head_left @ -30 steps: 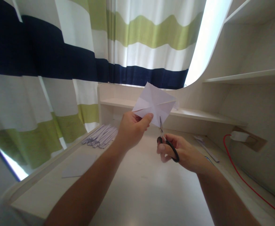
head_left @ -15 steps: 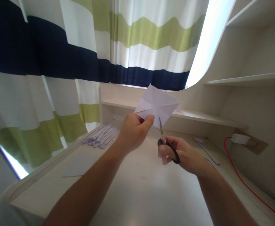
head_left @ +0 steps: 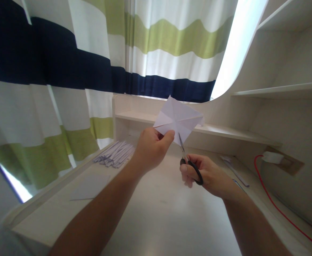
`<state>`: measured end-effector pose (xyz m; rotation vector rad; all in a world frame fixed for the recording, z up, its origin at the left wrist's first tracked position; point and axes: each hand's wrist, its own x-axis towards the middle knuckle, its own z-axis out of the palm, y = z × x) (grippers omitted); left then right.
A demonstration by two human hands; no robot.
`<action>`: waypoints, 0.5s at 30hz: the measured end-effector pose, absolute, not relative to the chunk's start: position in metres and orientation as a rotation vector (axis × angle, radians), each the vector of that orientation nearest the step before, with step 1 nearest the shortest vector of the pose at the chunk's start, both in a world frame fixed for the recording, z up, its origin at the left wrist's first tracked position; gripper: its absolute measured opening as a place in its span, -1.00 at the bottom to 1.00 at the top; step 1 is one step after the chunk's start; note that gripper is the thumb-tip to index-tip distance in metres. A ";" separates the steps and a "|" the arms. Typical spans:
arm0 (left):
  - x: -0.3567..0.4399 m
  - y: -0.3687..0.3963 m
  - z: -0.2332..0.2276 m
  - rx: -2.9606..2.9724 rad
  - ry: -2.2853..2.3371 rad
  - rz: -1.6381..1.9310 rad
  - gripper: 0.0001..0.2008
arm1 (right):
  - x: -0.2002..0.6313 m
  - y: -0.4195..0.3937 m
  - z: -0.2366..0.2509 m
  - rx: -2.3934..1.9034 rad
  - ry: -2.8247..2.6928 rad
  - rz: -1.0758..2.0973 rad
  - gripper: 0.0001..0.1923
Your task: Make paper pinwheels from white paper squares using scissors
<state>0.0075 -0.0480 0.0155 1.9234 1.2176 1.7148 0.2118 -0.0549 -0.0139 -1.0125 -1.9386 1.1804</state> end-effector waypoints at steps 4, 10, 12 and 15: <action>0.008 -0.048 0.016 1.924 1.193 1.728 -0.57 | 0.210 -0.056 -0.013 -1.032 -1.926 1.167 -0.53; 0.008 -0.048 0.016 1.901 1.213 1.732 -0.57 | 0.213 -0.053 -0.018 -1.033 -1.888 1.160 -0.52; 0.008 -0.049 0.016 1.890 1.225 1.723 -0.56 | 0.213 -0.052 -0.019 -1.039 -1.873 1.153 -0.52; 0.007 -0.048 0.016 1.889 1.206 1.728 -0.57 | 0.213 -0.052 -0.020 -1.051 -1.849 1.148 -0.53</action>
